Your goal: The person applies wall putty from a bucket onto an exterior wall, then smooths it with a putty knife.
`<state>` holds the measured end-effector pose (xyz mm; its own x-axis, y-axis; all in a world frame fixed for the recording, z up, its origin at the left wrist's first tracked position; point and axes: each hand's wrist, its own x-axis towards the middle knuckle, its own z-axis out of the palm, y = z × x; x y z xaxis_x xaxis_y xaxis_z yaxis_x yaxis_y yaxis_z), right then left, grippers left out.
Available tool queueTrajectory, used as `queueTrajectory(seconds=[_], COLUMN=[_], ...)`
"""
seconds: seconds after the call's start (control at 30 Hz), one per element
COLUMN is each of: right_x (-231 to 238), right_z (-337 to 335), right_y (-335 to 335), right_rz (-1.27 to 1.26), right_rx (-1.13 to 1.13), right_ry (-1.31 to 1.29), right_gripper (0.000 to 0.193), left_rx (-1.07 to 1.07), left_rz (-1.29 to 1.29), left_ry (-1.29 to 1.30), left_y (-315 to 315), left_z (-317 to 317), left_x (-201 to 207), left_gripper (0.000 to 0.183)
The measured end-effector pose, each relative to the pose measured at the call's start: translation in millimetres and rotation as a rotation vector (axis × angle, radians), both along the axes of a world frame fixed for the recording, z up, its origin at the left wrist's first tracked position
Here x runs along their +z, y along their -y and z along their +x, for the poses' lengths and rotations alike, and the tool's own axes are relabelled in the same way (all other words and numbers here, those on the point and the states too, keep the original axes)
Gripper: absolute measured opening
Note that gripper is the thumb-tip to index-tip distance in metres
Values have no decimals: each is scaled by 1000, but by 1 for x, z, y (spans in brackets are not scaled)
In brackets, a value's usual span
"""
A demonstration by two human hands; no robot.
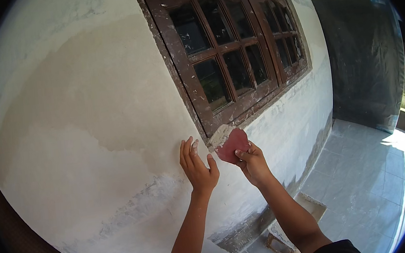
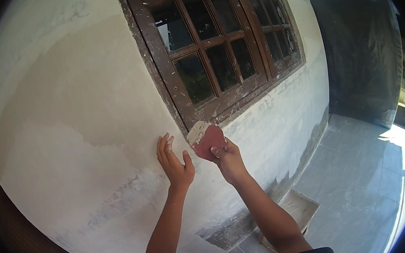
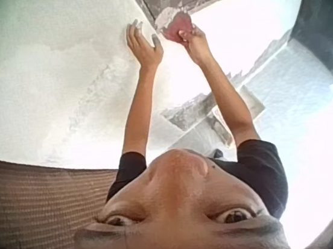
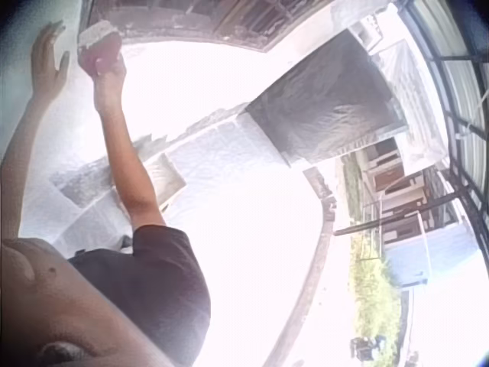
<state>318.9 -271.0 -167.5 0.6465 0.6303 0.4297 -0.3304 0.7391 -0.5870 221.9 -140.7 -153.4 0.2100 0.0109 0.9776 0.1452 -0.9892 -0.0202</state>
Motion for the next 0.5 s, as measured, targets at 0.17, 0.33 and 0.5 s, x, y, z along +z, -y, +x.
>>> queueTrajectory(seconds=[0.17,0.33,0.5], right_x=[40,75,113], right_z=[-62,-122,-189], right_y=[-14,-30,-44], right_rz=[40,90,212], right_rx=[91,152,197], right_ry=[70,138,167], right_gripper=[37,37,31], left_rx=[49,112,224], left_rz=[62,119,208], left_ry=[50,114,130], left_y=[-6,-10,-16], left_z=[-77,-150,-231], left_x=[45,80,118], left_gripper=[50,48,47])
